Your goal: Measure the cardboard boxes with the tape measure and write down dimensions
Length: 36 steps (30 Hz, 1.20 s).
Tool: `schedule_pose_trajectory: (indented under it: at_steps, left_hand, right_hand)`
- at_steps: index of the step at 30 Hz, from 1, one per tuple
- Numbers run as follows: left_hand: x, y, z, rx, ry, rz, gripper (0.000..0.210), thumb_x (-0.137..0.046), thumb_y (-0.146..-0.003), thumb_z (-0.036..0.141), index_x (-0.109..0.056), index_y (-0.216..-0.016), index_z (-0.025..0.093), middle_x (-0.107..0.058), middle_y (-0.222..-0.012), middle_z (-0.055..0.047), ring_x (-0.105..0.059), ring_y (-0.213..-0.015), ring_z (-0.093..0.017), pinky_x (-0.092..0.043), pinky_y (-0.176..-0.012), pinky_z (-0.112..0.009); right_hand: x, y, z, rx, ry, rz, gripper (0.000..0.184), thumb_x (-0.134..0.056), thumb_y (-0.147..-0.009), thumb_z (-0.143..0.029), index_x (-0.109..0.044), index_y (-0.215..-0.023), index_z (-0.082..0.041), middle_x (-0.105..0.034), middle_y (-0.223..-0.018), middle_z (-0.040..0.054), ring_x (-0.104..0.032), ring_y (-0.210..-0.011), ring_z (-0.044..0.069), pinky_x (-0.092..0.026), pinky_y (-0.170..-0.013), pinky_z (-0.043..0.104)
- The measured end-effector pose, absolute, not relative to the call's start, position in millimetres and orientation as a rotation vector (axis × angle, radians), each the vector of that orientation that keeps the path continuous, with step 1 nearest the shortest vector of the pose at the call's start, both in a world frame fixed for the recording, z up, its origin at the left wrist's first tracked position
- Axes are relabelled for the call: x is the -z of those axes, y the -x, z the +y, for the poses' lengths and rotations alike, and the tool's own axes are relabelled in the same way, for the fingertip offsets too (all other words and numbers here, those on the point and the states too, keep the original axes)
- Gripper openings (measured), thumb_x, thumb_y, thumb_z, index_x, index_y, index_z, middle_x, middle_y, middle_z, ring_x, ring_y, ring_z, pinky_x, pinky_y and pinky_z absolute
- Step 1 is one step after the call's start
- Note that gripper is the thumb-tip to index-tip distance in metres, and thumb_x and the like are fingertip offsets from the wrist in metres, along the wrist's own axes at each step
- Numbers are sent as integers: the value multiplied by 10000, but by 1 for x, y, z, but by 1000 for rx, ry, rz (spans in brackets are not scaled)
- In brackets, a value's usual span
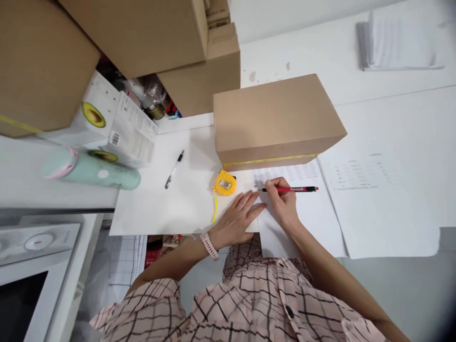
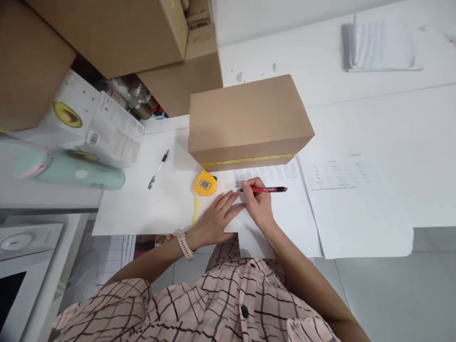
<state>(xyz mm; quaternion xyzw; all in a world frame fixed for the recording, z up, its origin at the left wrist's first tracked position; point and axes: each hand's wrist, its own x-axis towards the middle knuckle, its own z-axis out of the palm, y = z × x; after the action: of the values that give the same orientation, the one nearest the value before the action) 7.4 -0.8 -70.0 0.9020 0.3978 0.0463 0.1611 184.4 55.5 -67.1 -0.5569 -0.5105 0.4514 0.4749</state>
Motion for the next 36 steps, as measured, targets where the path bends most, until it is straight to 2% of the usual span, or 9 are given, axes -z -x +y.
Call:
schedule_pose_trajectory:
  at_steps: [4, 8, 15, 26, 36]
  left_hand:
    - [73, -7, -2, -182, -2556, 1151, 972, -772, -820, 472, -289, -1598, 146, -163, -1716, -235, -121, -1608, -378, -137, -1298, -578]
    - [77, -8, -3, -216, -2542, 1165, 1022, -811, -781, 462, -277, -1599, 161, -86, -1732, -224, -124, -1604, -395, -146, -1295, -580]
    - [75, -8, -5, -191, -2570, 1171, 1055, -848, -751, 469, -294, -1588, 142, -148, -1712, -257, -163, -1590, -423, -118, -1297, -578]
    - [72, -8, -6, -176, -2555, 1187, 1015, -802, -794, 476, -273, -1603, 166, -138, -1727, -213, -142, -1602, -391, -120, -1305, -564]
    - [70, -8, -5, -167, -2569, 1187, 1032, -815, -780, 475, -283, -1601, 147, -166, -1716, -233, -156, -1596, -400, -116, -1306, -562]
  right_hand:
    - [72, -185, 63, -1111, 1312, -1334, 287, -703, -882, -505, -607, -949, -243, -670, -826, 11, -605, -715, 174, -486, -643, 321]
    - [81, -191, 60, -1046, 1403, -1409, 262, -738, -859, -464, -611, -884, -237, -656, -771, 3, -576, -654, 162, -466, -618, 317]
    - [79, -187, 61, -890, 1441, -1453, 248, -650, -888, -325, -489, -721, -240, -508, -623, -51, -468, -565, 129, -392, -560, 289]
    - [78, -187, 61, -932, 1500, -1501, 265, -663, -883, -374, -513, -711, -239, -549, -615, -34, -487, -553, 135, -398, -538, 286]
    - [75, -186, 62, -929, 1472, -1535, 258, -655, -880, -377, -508, -714, -243, -557, -611, -29, -490, -543, 137, -407, -528, 281]
